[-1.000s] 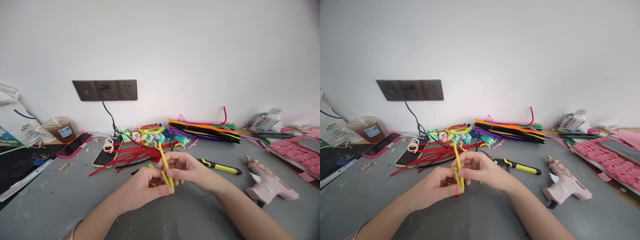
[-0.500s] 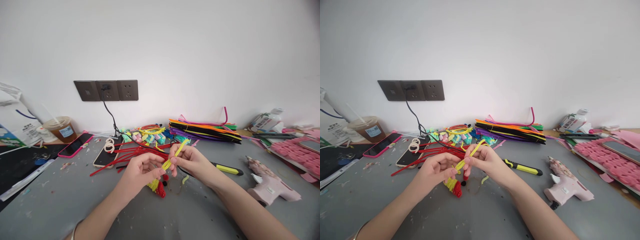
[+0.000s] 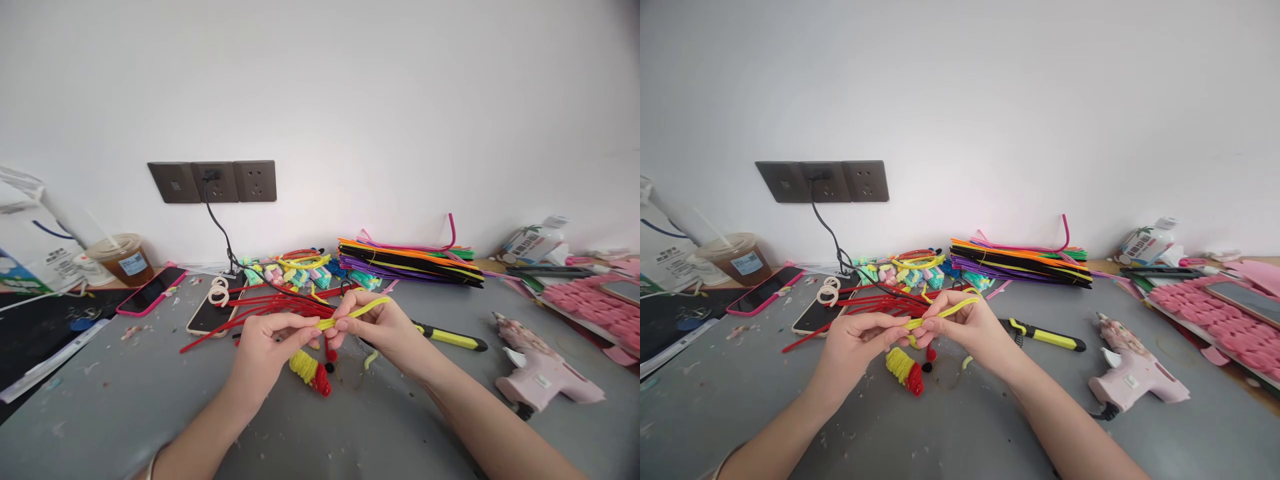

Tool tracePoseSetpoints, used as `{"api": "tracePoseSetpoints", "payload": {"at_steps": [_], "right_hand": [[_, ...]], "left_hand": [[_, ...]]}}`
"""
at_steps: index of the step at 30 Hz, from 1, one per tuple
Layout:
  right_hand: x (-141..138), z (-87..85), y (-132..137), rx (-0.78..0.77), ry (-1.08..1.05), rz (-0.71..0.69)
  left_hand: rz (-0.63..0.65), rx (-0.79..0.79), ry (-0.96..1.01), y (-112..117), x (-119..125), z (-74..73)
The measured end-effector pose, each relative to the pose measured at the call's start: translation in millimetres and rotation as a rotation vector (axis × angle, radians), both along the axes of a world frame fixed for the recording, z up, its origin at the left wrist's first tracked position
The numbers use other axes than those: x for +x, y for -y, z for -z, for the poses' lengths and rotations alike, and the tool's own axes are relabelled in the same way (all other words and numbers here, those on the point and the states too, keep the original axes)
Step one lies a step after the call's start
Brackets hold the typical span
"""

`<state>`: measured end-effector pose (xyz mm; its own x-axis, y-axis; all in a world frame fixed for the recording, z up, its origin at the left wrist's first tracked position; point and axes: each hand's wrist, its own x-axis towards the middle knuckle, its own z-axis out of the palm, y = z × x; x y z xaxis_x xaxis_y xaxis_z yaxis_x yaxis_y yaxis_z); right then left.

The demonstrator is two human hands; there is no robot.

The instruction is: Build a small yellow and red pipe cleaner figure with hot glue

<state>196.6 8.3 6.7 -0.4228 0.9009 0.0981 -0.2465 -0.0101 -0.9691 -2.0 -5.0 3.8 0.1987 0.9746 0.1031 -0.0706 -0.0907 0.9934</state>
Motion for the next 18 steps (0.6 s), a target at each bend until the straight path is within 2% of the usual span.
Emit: {"api": "tracePoseSetpoints", "payload": {"at_steps": [4,7,14,18], "right_hand": [[1,0.8,-2,0.013,-0.022,-0.009],[1,2.9,-1,0.029,-0.029,-0.010],[-7,8.2,3,0.202,-0.034,0.088],[-14,9.2,8,0.356,0.016,0.143]], "left_hand": [[-0.039,0.086,-0.052,2,-1,-0.8],[-0.052,0.107,-0.022,1,-1,-0.4],[0.033,-0.127,0.331,-1,6,3.1],[0.032,-0.195,0.386,3,12,3.0]]}}
